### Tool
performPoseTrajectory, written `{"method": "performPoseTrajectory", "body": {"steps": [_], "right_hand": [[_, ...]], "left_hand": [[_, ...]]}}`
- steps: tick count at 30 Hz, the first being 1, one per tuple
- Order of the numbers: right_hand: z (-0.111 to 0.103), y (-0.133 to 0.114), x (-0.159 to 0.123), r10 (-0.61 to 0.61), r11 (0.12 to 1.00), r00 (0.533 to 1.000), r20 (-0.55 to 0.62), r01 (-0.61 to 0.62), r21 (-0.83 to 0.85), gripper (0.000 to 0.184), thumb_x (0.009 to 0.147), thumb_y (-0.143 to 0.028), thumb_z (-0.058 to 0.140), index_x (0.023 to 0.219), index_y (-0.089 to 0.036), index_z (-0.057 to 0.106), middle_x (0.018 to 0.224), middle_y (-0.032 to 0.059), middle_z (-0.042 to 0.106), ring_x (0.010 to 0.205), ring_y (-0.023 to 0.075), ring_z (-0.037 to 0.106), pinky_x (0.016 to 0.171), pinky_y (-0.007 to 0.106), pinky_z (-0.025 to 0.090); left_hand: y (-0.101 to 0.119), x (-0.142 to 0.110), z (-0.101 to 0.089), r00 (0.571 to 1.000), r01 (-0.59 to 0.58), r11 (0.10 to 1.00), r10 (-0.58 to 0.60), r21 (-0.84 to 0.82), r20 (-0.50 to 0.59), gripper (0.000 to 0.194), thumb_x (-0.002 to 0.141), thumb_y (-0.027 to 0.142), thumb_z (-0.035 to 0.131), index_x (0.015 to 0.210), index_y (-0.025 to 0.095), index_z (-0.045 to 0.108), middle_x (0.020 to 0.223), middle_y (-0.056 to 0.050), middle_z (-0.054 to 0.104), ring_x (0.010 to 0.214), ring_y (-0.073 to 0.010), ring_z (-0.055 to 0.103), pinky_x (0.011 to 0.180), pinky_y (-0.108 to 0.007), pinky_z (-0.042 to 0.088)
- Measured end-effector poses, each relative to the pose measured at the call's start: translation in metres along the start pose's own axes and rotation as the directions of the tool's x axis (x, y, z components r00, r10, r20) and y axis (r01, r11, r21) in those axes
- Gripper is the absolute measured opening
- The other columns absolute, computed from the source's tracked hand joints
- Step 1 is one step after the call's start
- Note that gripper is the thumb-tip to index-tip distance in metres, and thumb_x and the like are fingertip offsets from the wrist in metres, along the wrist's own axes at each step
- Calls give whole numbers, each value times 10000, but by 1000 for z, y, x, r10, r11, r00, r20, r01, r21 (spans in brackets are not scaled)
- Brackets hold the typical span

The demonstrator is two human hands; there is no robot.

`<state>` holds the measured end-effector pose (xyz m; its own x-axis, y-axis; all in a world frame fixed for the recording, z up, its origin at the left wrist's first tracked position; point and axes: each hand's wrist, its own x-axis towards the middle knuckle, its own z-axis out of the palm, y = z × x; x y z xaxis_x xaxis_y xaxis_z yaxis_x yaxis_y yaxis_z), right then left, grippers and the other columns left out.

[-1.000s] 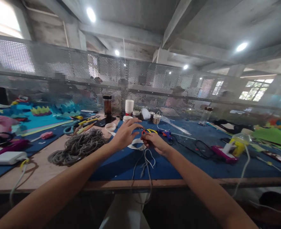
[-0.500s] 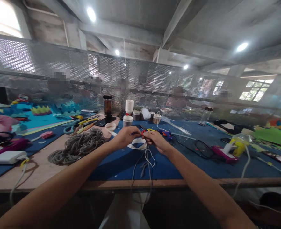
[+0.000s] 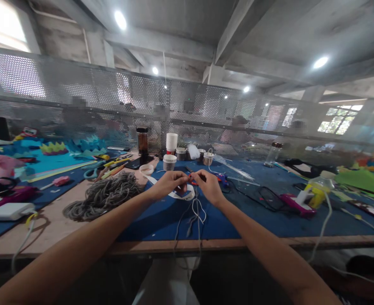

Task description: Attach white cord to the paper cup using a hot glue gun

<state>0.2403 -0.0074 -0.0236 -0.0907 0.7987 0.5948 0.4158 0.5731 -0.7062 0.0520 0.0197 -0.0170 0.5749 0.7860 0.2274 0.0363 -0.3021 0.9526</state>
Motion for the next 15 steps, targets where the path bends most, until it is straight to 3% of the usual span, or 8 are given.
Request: {"method": "performPoseTrajectory", "body": {"steps": [4,11,15], "right_hand": [[1,-2,-2,-18,1000,1000,-20,18,-2,324,887,-482,548,770,-193,637,707,13,623,640,154,530,651,270,400],[1,-1,-3,13,998,1000,-26,-11,68,319,866,-495,586,816,-191,668,678,15,604,613,157,545,619,276,425],[2,-1,-2,45,996,998,-42,-41,77,328,845,-503,608,813,-183,674,666,13,619,599,153,548,603,272,426]], "left_hand": [[1,-1,5,996,-27,999,23,-41,-84,333,737,435,748,831,152,600,650,-11,678,556,-121,605,597,-266,491],[-2,-3,9,998,56,984,-58,-171,-11,384,783,515,685,816,139,619,727,-47,713,600,-125,626,608,-255,499],[-2,-5,13,994,98,965,-105,-242,-17,374,745,474,742,840,130,627,770,-62,729,599,-115,620,616,-255,511]]}}
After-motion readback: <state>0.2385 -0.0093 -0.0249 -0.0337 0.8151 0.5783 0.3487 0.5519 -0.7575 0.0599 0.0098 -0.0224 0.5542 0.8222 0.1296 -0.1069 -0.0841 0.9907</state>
